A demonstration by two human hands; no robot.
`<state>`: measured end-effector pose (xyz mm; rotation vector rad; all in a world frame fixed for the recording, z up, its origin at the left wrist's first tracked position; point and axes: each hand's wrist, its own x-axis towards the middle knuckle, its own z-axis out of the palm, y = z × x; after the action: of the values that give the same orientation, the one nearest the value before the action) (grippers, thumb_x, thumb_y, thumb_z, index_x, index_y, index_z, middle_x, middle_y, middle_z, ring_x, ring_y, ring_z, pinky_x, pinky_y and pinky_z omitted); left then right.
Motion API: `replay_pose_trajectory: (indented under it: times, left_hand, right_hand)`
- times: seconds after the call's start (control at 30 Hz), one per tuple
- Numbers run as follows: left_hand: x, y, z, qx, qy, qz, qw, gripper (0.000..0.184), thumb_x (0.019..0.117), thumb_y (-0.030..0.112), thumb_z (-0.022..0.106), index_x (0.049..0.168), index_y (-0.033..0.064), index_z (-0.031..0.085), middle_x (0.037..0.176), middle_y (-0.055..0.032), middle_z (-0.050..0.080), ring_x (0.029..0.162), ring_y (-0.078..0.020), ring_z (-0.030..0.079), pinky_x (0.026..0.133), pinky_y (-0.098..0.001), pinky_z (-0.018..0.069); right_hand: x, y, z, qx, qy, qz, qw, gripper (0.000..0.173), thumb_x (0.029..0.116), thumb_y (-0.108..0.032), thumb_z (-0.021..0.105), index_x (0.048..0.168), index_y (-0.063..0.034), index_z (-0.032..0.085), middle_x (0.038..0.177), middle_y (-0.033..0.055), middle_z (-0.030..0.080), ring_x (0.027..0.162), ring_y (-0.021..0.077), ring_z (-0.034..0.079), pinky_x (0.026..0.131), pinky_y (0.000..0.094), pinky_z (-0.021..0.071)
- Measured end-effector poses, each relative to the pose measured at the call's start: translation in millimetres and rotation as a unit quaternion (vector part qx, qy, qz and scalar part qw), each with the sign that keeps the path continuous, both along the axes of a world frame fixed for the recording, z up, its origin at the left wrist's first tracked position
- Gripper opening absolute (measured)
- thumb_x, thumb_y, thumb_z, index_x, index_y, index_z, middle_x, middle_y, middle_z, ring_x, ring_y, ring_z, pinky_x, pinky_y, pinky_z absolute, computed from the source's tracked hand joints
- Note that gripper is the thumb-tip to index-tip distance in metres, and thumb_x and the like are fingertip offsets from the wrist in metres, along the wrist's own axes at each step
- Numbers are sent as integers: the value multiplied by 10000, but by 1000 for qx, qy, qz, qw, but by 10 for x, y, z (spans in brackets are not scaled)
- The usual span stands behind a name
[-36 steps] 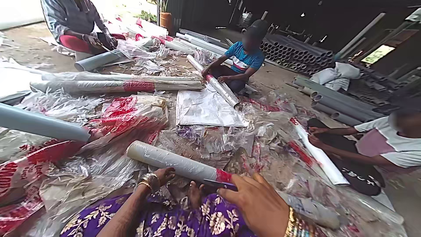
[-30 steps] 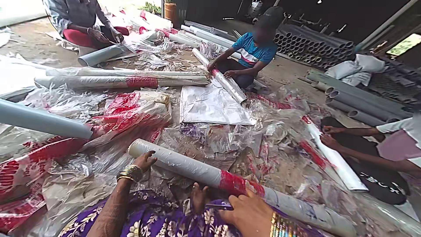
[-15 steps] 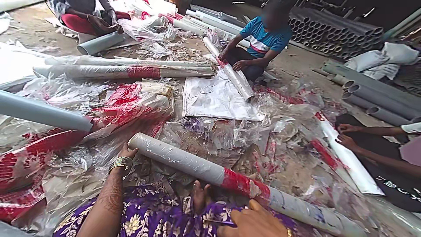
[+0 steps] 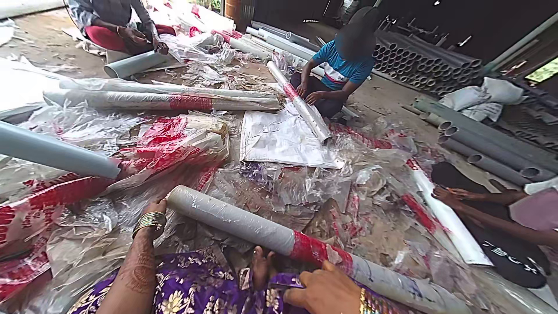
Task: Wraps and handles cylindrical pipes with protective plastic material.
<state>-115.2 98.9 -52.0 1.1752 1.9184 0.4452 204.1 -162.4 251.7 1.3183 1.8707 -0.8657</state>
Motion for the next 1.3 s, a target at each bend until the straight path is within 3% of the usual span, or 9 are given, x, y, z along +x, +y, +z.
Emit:
replay_pose_trajectory:
  times: [0.2, 0.4, 0.63, 0.83, 1.0, 1.07, 1.17, 1.3]
  left_hand:
    - [-7, 117, 0, -6, 33, -15, 999, 520, 1147, 279, 284, 1435, -80, 526, 1494, -341, 493, 1462, -459, 420, 1206, -608, 274]
    - [14, 315, -114, 8, -53, -26, 998, 605, 1155, 350, 266, 1368, -143, 545, 1445, -377, 511, 1417, -474, 460, 1167, -621, 313]
    - [-44, 387, -326, 5, -245, 103, 964, 486, 1119, 268, 445, 1441, -94, 484, 1487, -312, 487, 1377, -387, 492, 1136, -535, 378]
    - [-27, 353, -252, 12, -264, 110, 958, 439, 1108, 237, 481, 1390, -99, 500, 1413, -290, 529, 1257, -320, 549, 1069, -508, 424]
    - [-27, 350, -163, 10, -220, 106, 970, 378, 1098, 214, 513, 1299, -106, 526, 1278, -265, 563, 1056, -247, 562, 958, -453, 458]
    - [-35, 359, -160, 31, -168, 76, 982, 362, 1083, 191, 548, 1264, -122, 552, 1238, -272, 581, 1033, -240, 559, 953, -432, 451]
    - [-15, 350, -52, 51, -74, 20, 996, 375, 1061, 176, 586, 1268, -137, 588, 1312, -334, 597, 1240, -372, 578, 1087, -525, 402]
    - [64, 290, 82, 48, 28, -9, 998, 393, 1063, 232, 571, 1299, -82, 603, 1387, -327, 576, 1372, -456, 504, 1137, -636, 342]
  right_hand:
    - [3, 41, -81, 4, 8, -5, 1000, 454, 1062, -41, 413, 1461, -175, 583, 1223, 270, 666, 1113, 457, 651, 940, 636, 447]
    - [82, 49, -171, 8, 21, -20, 1000, 440, 1026, -8, 463, 1408, -148, 630, 1212, 258, 681, 1117, 464, 652, 917, 650, 453]
    - [31, 112, -153, -10, 32, -16, 999, 447, 1041, -10, 431, 1428, -145, 609, 1204, 265, 674, 1114, 461, 646, 940, 641, 440]
    - [35, 119, -163, -11, 38, -16, 999, 440, 1041, -12, 435, 1425, -137, 610, 1192, 271, 674, 1103, 464, 648, 933, 641, 444]
    - [37, 126, -172, -15, 41, -14, 999, 447, 1033, -18, 456, 1439, -139, 599, 1205, 266, 674, 1122, 462, 643, 932, 640, 439]
    - [29, 127, -172, -18, 37, -14, 999, 453, 1032, -13, 455, 1445, -138, 593, 1211, 262, 674, 1128, 461, 641, 938, 637, 437]
    - [21, 134, -177, -21, 37, -9, 999, 445, 1040, -22, 450, 1445, -138, 594, 1216, 260, 676, 1130, 459, 642, 941, 633, 440]
    - [14, 140, -186, -17, 39, -4, 999, 436, 1042, -29, 449, 1437, -137, 600, 1221, 264, 672, 1130, 462, 644, 940, 639, 447]
